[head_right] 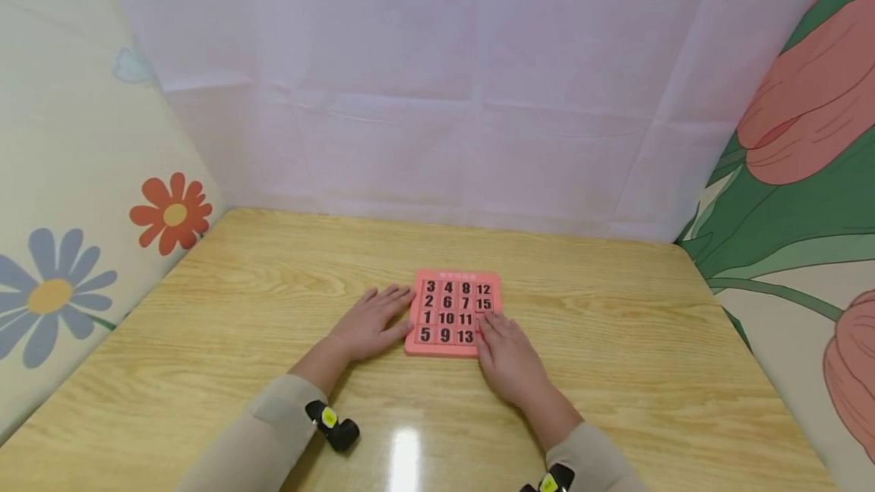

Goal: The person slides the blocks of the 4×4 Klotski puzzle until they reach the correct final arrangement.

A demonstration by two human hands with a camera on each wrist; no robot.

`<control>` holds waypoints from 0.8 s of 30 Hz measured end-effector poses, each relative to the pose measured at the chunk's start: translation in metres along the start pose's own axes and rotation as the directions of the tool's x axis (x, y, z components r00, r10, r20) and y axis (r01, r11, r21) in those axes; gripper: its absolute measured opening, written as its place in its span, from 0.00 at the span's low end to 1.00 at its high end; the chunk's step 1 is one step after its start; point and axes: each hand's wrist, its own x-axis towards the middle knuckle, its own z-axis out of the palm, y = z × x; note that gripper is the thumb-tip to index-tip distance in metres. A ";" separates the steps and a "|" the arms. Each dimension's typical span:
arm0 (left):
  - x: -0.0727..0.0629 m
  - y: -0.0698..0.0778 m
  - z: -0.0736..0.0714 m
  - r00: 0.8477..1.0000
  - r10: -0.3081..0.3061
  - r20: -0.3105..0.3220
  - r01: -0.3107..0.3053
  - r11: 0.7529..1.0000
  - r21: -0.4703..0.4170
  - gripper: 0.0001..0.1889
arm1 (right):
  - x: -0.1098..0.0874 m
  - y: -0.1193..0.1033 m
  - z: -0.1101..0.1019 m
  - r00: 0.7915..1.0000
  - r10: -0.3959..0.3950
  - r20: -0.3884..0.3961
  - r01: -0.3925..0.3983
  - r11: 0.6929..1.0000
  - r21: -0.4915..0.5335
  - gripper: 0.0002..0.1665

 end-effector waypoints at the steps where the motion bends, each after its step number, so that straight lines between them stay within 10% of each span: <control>1: 0.000 0.000 0.000 1.000 0.001 0.000 -0.001 1.000 0.001 0.35 | -0.001 0.000 0.000 1.000 0.003 0.002 -0.003 1.000 0.001 0.29; 24: 0.000 0.001 -0.001 1.000 -0.003 -0.001 0.003 1.000 -0.010 0.35 | -0.022 -0.008 -0.002 0.999 0.021 0.028 -0.021 1.000 -0.012 0.29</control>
